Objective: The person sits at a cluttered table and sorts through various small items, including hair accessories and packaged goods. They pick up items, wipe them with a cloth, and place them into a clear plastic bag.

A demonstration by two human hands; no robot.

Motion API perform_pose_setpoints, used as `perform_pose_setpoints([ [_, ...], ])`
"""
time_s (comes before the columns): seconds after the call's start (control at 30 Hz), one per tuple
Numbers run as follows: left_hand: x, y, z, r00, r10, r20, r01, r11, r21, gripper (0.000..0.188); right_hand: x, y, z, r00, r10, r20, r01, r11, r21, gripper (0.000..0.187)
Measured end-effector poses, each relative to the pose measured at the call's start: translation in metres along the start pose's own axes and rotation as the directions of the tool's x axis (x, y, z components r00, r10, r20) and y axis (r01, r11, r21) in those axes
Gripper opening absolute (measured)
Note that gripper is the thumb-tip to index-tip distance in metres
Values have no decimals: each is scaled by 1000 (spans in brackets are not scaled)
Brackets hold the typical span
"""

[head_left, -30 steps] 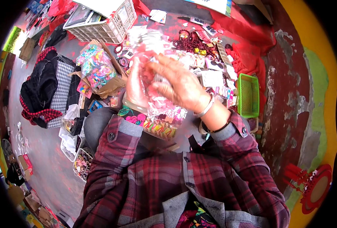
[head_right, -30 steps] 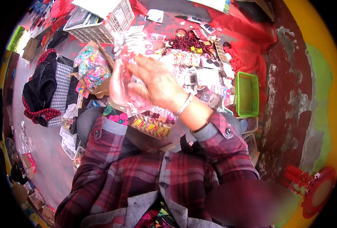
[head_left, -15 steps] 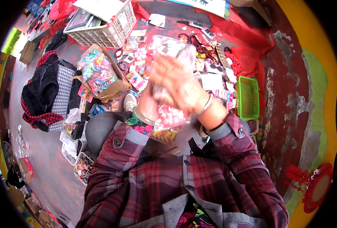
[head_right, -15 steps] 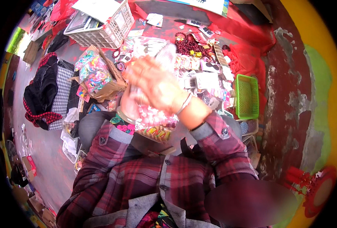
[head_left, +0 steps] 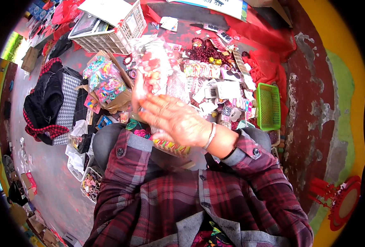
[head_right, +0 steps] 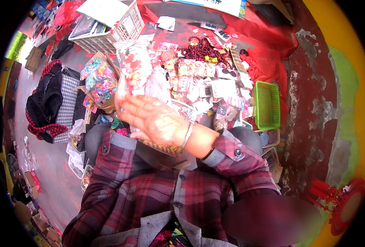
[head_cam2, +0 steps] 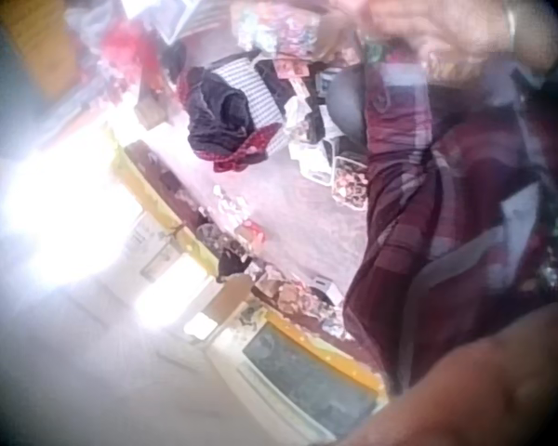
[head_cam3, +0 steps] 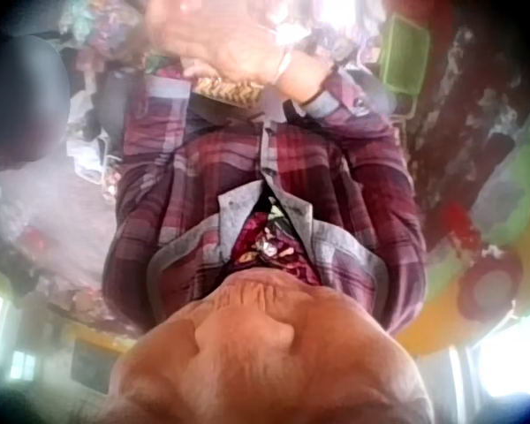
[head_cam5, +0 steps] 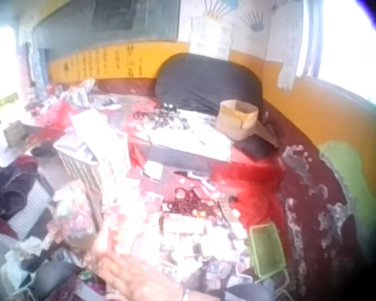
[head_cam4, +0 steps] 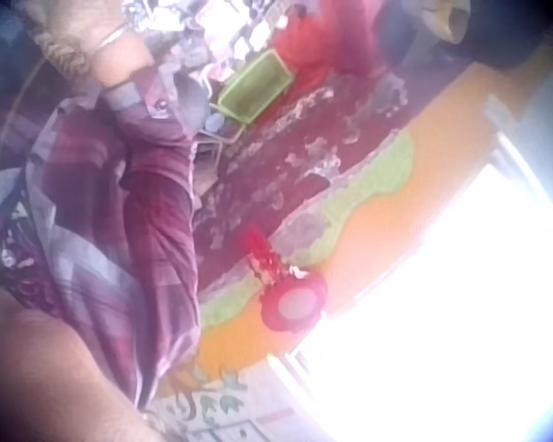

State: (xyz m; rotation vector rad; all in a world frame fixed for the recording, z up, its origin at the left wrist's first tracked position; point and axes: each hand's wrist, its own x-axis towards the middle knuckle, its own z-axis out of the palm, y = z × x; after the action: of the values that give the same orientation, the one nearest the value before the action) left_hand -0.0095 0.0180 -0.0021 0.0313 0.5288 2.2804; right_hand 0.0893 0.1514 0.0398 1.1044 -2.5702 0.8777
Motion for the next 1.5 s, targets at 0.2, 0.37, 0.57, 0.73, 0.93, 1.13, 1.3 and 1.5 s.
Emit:
perform_pose_setpoints([
  [0.2, -4, -50, -20, 972, 200, -127, -145, 927, 347, 47, 5, 37, -16, 997, 6, -79, -17, 990, -139, 55],
  [0.37, -14, -77, 18, 953, -298, -53, 282, 939, -195, 47, 2, 75, -40, 895, 275, -351, -403, 835, -375, 42],
  [0.57, -2, -62, 24, 985, 10, -171, -29, 993, -111, 44, -4, 63, -20, 898, 292, -328, -333, 940, -74, 46],
  [0.73, 24, -83, 10, 88, 994, -68, -653, 109, 750, 50, 1, 3, 0, 990, 119, -70, -117, 993, 34, 54],
  [0.93, -3, -82, 18, 865, 500, -33, -485, 852, 198, 53, 4, 36, -14, 962, 127, -241, -168, 973, -158, 50],
  [1.13, -12, -74, 39, 969, -219, -111, 205, 970, -128, 47, -4, 85, -34, 802, 409, -435, -434, 900, 44, 43],
  [1.3, 2, -42, 34, 939, 132, -319, -147, 989, -22, 46, -11, 59, -10, 906, 255, -339, -242, 967, 79, 43],
  [1.5, 0, 2, -23, 987, 157, 33, -148, 970, -191, 56, -5, 3, 12, 995, 59, -82, -63, 997, -46, 60],
])
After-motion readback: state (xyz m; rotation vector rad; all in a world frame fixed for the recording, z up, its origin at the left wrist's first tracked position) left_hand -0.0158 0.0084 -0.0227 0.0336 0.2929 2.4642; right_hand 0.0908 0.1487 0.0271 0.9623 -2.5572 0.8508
